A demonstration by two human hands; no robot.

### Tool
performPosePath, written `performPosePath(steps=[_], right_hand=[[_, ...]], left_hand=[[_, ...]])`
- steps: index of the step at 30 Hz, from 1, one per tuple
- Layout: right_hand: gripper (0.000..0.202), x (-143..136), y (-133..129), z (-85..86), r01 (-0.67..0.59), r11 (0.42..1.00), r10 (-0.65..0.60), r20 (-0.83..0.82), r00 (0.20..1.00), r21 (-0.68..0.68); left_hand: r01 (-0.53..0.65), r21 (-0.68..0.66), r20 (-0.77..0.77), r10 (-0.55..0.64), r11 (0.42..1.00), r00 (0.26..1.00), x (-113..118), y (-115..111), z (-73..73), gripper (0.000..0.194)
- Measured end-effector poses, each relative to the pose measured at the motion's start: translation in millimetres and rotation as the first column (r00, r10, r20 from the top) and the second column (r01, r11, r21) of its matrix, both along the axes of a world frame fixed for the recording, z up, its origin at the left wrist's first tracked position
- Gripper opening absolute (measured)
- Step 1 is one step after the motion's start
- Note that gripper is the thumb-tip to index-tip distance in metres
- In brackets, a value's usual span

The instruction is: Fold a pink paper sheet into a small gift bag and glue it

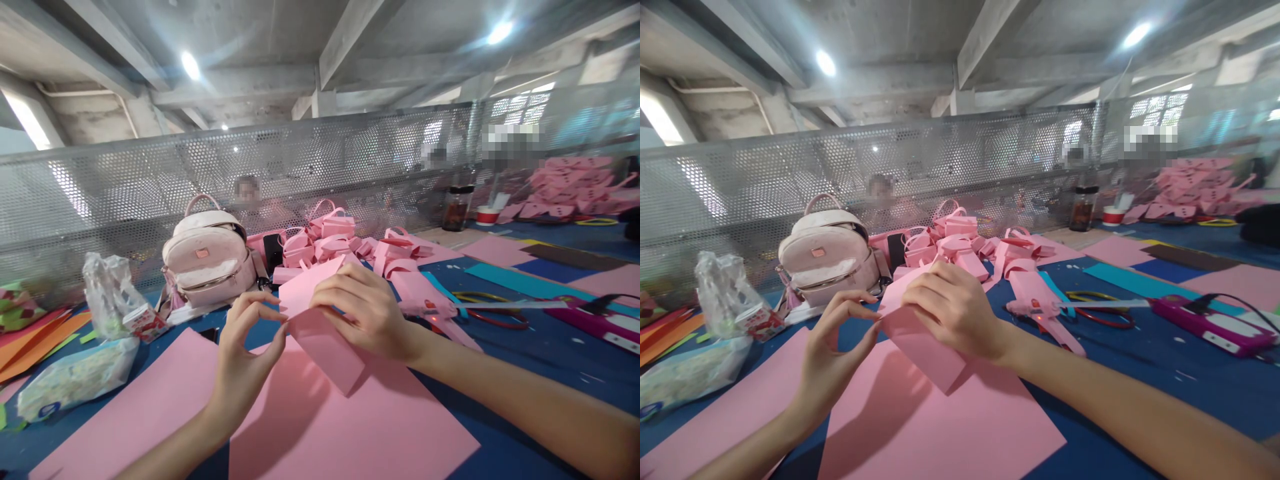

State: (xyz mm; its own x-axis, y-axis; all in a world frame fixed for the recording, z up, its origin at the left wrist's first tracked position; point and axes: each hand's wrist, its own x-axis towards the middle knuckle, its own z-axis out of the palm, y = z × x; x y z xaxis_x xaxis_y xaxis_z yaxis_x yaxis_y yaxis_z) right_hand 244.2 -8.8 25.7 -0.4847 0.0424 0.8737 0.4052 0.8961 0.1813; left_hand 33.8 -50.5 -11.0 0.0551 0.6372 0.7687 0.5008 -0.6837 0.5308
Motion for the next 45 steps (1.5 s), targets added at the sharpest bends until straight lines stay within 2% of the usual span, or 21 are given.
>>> performPosePath(steps=[8,45], right_hand=[[0.013,-0.2,0.7,0.1,0.005,1.0,-0.005,0.001,1.0,0.014],[0.012,-0.3,0.4,0.0,0.007,1.0,-0.007,-0.005,1.0,0.013]], left_hand=[[-0.01,0.027,0.011,0.01,1.0,1.0,0.4,1.0,-0.9,0.012],[0.02,-0.003,0.037,-0.02,1.0,0.999,2.4,0.4,-0.7,0.018]])
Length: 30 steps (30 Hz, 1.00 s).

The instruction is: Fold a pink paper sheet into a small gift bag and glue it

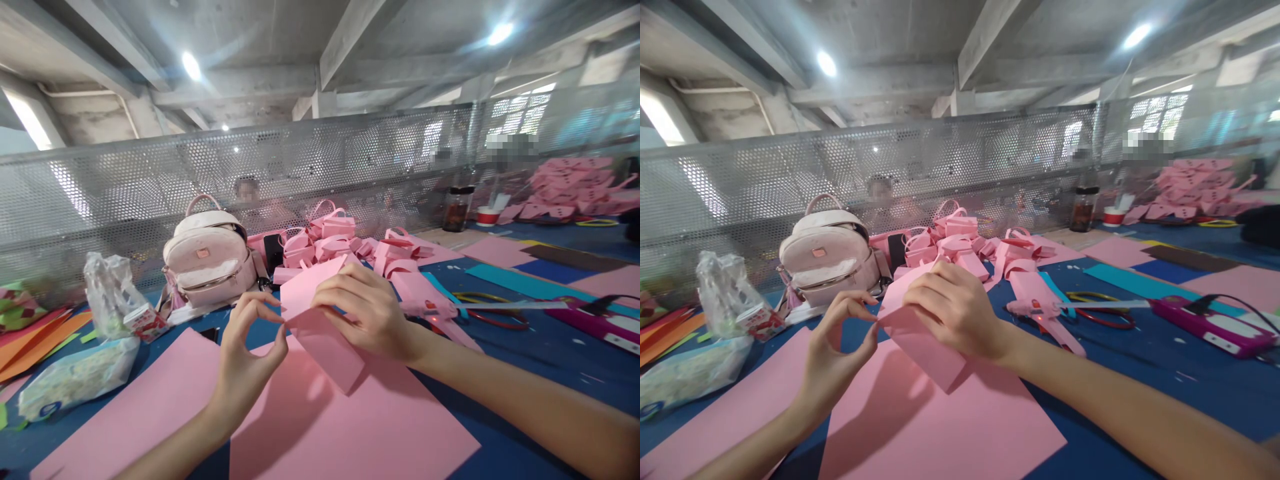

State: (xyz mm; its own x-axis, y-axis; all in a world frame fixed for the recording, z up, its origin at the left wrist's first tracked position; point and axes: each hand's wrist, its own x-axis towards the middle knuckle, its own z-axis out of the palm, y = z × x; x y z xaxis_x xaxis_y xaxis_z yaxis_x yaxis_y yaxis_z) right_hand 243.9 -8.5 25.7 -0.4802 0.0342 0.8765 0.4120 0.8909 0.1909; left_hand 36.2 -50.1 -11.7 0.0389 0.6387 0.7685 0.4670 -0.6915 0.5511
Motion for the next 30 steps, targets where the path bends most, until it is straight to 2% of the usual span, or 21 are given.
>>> performPosePath(steps=[30], right_hand=[[0.015,-0.1,-1.4,-2.6,-0.007,1.0,0.007,0.0,1.0,-0.015]], left_hand=[[-0.024,-0.016,0.011,0.024,1.0,1.0,1.6,-0.3,0.5,0.016]])
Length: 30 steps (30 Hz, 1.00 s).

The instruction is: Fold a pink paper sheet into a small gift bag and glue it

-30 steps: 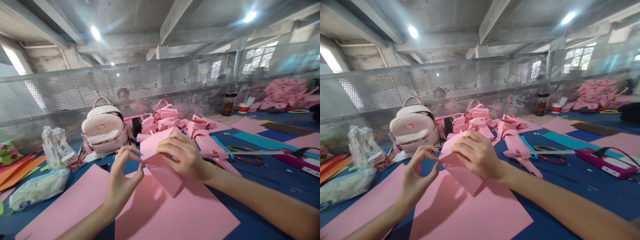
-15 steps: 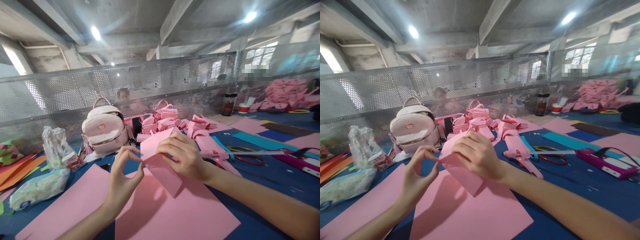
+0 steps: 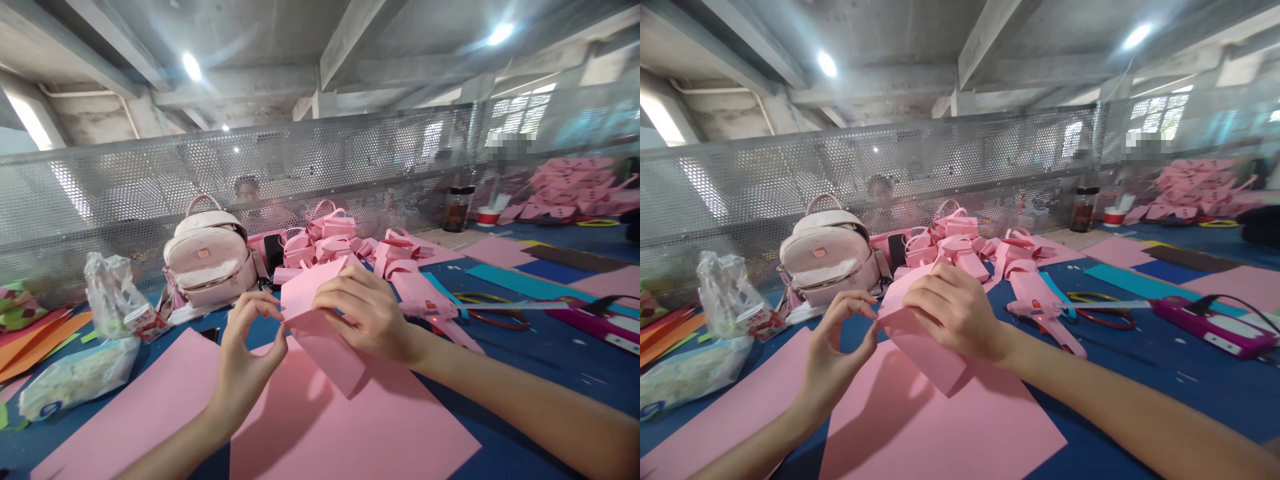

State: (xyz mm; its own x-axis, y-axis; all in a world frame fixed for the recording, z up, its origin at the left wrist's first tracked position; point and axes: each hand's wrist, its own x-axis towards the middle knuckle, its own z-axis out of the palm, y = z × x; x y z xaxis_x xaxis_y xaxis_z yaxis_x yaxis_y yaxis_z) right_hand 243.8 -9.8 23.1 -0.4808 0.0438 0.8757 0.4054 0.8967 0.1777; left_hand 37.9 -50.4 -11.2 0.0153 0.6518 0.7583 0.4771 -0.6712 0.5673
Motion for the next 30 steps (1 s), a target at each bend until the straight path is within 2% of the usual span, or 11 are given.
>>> performPosePath(steps=[30], right_hand=[[0.015,-1.0,-1.0,-1.1,0.006,1.0,-0.006,-0.001,1.0,-0.004]], left_hand=[[-0.014,0.006,-0.038,0.014,1.0,0.999,-0.2,-1.1,-0.4,0.016]])
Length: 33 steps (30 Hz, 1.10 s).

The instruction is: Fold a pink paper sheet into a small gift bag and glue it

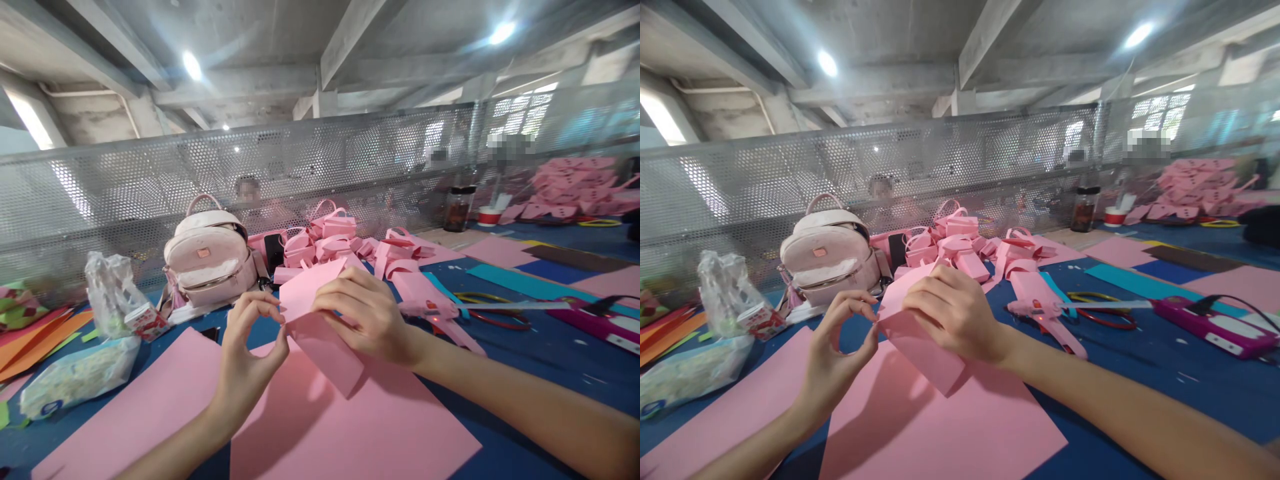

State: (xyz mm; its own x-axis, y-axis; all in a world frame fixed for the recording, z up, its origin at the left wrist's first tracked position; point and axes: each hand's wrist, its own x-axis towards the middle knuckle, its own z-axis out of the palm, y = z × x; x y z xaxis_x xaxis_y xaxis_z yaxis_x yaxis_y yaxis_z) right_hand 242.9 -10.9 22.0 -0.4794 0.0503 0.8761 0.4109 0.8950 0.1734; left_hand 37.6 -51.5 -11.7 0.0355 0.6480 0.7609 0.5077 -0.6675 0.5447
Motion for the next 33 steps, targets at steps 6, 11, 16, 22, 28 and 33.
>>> performPosePath(steps=[6,11,16,22,28,33], right_hand=[[0.014,-2.1,-0.7,-3.3,-0.027,1.0,0.027,0.019,0.999,-0.001],[0.011,-5.5,-2.5,-8.2,-0.059,0.998,0.06,0.02,0.998,-0.024],[0.009,-7.3,-3.2,-11.0,-0.073,0.996,0.074,0.027,0.997,-0.055],[0.017,-4.3,-0.7,-9.2,-0.078,0.996,0.079,0.035,0.996,-0.038],[0.022,2.0,1.9,-1.5,-0.102,0.992,0.096,-0.071,0.993,-0.079],[0.016,15.2,2.1,-10.6,-0.086,0.928,0.094,0.006,0.996,-0.362]], left_hand=[[0.012,0.005,-0.016,-0.012,1.0,1.0,0.4,-0.3,0.0,0.016],[0.004,0.013,-0.041,-0.003,1.0,0.999,0.8,-2.2,0.0,0.018],[-0.045,0.064,-0.123,0.052,0.997,0.991,-0.6,-3.9,-0.2,0.02],[-0.005,0.109,-0.146,0.021,0.994,0.989,-8.7,4.6,7.1,0.017],[-0.006,0.08,-0.006,0.007,0.997,1.0,-26.3,23.9,16.5,0.011],[-0.024,0.04,0.045,0.022,0.999,0.999,-40.2,37.2,20.3,0.007]])
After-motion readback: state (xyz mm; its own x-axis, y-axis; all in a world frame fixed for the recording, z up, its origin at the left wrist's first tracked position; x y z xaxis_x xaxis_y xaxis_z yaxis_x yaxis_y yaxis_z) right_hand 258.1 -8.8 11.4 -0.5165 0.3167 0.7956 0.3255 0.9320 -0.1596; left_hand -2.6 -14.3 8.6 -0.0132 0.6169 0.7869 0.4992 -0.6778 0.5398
